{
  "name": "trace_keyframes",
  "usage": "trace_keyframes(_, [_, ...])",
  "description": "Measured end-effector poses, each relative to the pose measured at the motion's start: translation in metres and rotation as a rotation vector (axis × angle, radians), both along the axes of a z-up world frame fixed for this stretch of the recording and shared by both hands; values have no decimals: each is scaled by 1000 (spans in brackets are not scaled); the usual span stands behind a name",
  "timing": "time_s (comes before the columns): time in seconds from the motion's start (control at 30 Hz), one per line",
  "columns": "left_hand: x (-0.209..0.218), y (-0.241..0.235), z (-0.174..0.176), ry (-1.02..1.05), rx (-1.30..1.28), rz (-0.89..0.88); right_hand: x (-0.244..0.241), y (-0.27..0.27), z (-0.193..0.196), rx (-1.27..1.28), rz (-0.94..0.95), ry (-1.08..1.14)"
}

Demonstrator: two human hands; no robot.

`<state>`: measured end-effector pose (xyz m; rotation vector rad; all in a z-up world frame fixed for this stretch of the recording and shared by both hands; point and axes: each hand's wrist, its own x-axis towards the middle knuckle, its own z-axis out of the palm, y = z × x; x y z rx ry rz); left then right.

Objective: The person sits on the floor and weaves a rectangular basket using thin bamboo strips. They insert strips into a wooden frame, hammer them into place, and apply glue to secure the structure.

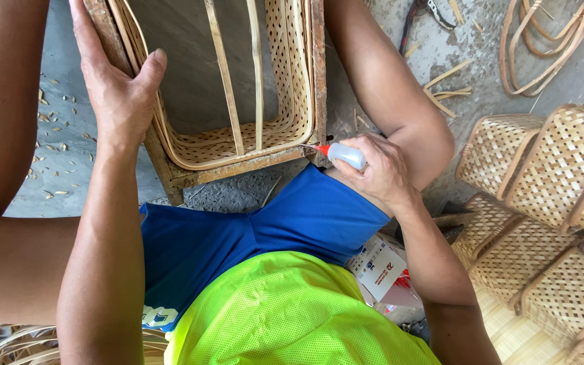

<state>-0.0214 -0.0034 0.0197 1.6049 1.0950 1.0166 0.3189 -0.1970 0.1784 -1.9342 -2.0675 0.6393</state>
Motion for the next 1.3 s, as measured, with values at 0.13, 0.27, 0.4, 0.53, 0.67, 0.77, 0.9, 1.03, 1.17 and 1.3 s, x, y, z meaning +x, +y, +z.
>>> trace_keyframes(0.13, [2, -1, -2, 13, 15, 5, 12, -4, 4, 25, -50, 115])
trace_keyframes(0.27, [8, -12, 7, 252, 114, 70, 24, 6, 1, -62, -279, 375])
trace_keyframes(0.4, [24, -10, 23, 432, 111, 159, 19, 76, -34, 72, -233, 711])
trace_keyframes(0.53, [33, -5, 33, 459, -37, 214, -1, 175, -64, 161, -112, 761])
trace_keyframes(0.67, [39, -3, 39, 453, -149, 231, -17, 259, -78, 187, -9, 843])
trace_keyframes(0.77, [37, 0, 43, 456, -204, 236, -25, 299, -84, 162, 21, 775])
trace_keyframes(0.9, [39, -1, 44, 468, -323, 224, -24, 322, -84, 177, 101, 633])
trace_keyframes(1.03, [38, 0, 43, 453, -289, 226, -27, 328, -79, 147, 100, 543])
trace_keyframes(1.17, [38, 0, 45, 441, -296, 229, -31, 331, -70, 142, 107, 485])
trace_keyframes(1.3, [38, 0, 46, 448, -291, 225, -32, 336, -64, 203, 182, 400])
